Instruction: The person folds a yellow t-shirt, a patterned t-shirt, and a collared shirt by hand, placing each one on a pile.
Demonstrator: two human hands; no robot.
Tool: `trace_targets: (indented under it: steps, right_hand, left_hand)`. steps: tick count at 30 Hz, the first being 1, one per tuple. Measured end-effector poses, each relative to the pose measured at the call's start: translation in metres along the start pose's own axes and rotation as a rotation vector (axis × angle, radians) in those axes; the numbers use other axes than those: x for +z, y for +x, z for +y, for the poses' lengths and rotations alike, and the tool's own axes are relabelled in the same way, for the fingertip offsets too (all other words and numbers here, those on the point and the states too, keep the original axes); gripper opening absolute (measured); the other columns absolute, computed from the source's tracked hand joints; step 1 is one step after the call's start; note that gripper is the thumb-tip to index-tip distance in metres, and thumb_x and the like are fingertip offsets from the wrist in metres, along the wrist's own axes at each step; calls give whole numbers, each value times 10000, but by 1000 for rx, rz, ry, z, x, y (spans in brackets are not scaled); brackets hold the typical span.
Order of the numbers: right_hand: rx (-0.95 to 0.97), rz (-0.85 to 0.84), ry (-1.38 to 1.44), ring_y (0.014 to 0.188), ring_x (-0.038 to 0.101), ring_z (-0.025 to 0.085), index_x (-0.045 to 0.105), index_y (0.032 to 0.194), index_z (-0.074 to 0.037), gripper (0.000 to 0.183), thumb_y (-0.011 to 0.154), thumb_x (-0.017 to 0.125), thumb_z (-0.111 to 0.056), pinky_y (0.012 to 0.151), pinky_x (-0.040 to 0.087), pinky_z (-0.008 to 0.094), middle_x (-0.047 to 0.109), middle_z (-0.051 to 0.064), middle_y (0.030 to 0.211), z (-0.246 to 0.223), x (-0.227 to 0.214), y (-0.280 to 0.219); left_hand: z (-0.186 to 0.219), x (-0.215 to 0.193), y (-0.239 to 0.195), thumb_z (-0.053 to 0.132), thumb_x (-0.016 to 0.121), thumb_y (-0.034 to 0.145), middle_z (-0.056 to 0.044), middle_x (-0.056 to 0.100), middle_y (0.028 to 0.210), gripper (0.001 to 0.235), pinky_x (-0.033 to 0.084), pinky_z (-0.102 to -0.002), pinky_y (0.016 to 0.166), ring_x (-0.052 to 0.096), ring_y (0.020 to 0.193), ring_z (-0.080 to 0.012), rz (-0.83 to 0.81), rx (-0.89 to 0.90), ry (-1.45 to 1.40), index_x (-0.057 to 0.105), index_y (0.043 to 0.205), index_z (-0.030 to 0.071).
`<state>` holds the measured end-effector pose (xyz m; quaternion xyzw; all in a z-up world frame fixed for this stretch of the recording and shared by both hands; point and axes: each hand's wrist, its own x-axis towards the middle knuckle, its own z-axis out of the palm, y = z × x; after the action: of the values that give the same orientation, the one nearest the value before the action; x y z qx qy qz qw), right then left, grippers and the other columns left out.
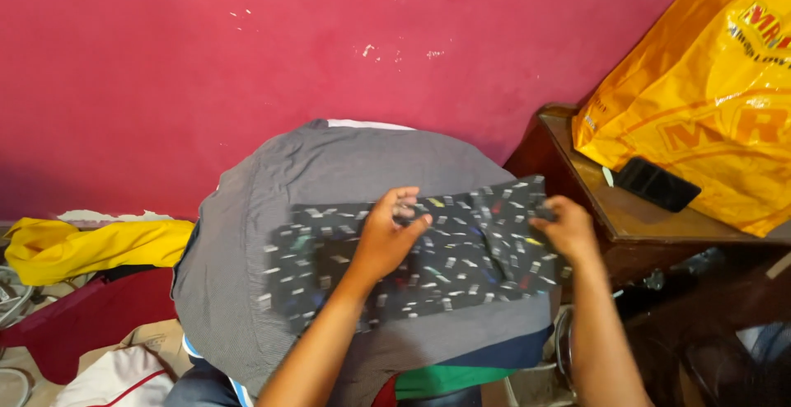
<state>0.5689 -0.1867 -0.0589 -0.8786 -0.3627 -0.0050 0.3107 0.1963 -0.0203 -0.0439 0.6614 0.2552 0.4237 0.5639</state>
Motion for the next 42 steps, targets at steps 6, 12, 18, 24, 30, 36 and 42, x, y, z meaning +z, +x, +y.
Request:
trace_targets:
  steps: [6,12,18,24,30,36,42]
  right_hand:
    - [-75,-499,789,655,756,382,616,1260,67,414,940,640,-193,442,635,458,691,314,1064,-155,-87,-85]
    - [-224,-319,863,664,745,328,636,1238,75,328,957,663,-91,479,618,360,705,278,1023,-136,-41,-71]
    - [-21,-223,219,1010,750,330,798,1140,-110,450,932,737,-504,816,586,449,798,147,1019,-98,49,-69]
    - [89,-210,-27,1047,741,311,795,1130,-183,545,847,753,-647,886,580,443,798,67,1023,-132,40,-82]
    - [76,-180,179,999,739,322,763,1129,-96,529,805,856,-504,834,559,440,794,120,1008,-107,56,-69]
    - [-45,-240,790,730,584,139,673,1136,-19,407,786,858,-116,535,468,242,639,54,835,-156,33,-83]
    - [-519,-656,1445,819,728,387,454,1382,93,580,895,695,-110,583,655,483,666,333,1021,-205,38,-72]
  left_hand:
    - [20,11,1,590,700,925,-365,458,1458,956,534,-574,993,582,1307,-464,-294,-513,-532,256,1597,75]
    - [-84,41,8,76,809,850,-217,634,1286,924,602,-344,684,683,1079,-325,-248,-484,-392,241,1579,83]
    - [-48,24,19,71,747,855,-276,383,1604,969,415,-499,1193,435,1447,-429,-155,-306,87,186,1644,122]
    - [9,22,0,99,718,866,-280,454,1490,988,488,-546,1102,544,1324,-483,-199,-209,402,128,1658,136]
    - [-10,20,-5,124,798,760,-258,435,1531,1096,341,-506,1209,395,1464,-460,-247,-239,239,179,1663,162]
    - [-29,-6,-2,209,887,781,-168,574,1244,655,568,-438,922,661,1116,-396,235,249,321,629,1377,128]
    - [31,-81,-18,520,689,914,-297,620,1358,726,545,-536,975,630,1258,-427,70,-388,-213,543,1457,62]
